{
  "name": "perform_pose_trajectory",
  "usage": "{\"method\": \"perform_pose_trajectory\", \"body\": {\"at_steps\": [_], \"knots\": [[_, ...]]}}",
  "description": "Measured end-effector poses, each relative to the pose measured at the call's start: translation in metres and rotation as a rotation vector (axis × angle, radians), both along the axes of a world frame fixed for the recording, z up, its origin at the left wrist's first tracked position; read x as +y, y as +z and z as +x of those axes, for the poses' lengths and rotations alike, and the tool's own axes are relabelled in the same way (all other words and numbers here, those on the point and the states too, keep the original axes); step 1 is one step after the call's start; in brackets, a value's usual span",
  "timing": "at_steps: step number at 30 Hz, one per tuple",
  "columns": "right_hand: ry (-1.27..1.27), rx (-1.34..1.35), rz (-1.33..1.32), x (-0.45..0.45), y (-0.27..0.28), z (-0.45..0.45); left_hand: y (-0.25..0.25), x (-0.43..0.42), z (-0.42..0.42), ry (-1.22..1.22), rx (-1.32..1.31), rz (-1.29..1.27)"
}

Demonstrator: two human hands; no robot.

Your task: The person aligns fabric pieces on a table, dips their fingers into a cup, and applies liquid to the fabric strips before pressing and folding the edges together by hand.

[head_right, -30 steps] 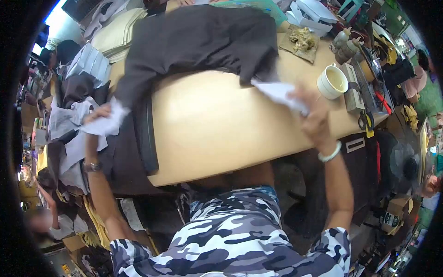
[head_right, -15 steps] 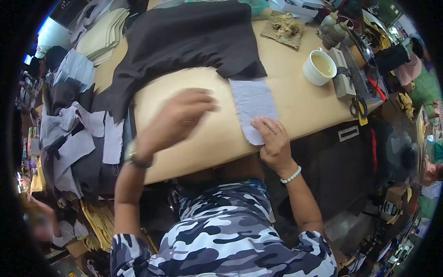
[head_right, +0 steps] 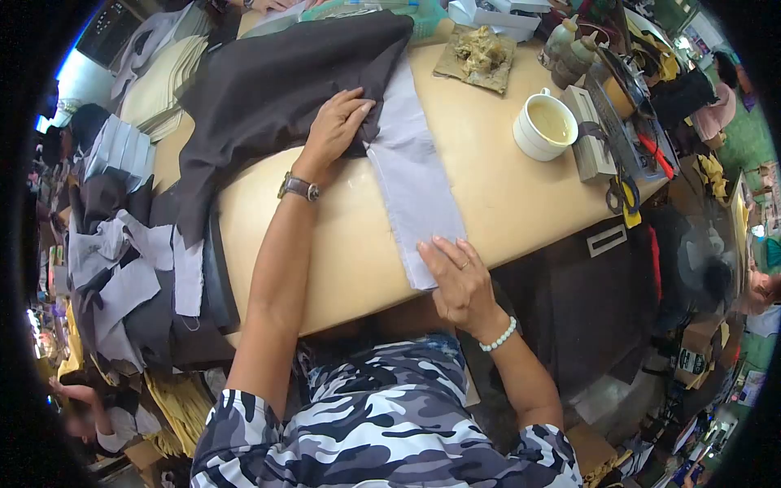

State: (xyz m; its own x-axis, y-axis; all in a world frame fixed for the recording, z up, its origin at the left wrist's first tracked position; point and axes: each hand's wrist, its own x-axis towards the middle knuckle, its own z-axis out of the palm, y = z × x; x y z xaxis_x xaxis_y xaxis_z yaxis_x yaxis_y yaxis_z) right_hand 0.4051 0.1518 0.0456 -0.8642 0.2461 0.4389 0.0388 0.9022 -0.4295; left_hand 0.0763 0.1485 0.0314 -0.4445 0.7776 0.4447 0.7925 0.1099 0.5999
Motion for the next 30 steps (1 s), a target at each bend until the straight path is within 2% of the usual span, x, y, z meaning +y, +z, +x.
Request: {"method": "perform_pose_trajectory", "body": {"at_steps": [2, 5, 7, 9, 10, 15, 27, 30], "knots": [[0.026, -0.027, -0.083, 0.001, 0.012, 0.001, -0.003, -0.002, 0.006, 0.054, 0.064, -0.022], [-0.021, 0.079, -0.130, 0.039, 0.028, 0.006, 0.000, -0.003, 0.015, 0.080, 0.065, -0.013], [-0.270, 0.169, 0.164, 0.082, 0.053, 0.004, -0.002, -0.004, 0.013, 0.074, 0.020, -0.001], [-0.564, 0.106, 0.342, 0.127, 0.075, 0.002, -0.002, -0.003, 0.012, 0.071, -0.008, 0.005], [-0.592, 0.028, 0.386, 0.146, 0.079, 0.004, 0.000, -0.005, 0.013, 0.077, -0.013, 0.000], [-0.676, -0.272, 0.505, 0.190, 0.079, 0.002, 0.005, -0.006, 0.016, 0.087, -0.014, 0.000], [-0.658, -0.541, 0.540, 0.202, 0.078, -0.010, 0.002, -0.006, 0.014, 0.086, -0.009, -0.021], [-0.728, -0.202, 0.597, 0.199, 0.084, -0.007, 0.003, -0.006, 0.015, 0.087, -0.009, -0.013]]}}
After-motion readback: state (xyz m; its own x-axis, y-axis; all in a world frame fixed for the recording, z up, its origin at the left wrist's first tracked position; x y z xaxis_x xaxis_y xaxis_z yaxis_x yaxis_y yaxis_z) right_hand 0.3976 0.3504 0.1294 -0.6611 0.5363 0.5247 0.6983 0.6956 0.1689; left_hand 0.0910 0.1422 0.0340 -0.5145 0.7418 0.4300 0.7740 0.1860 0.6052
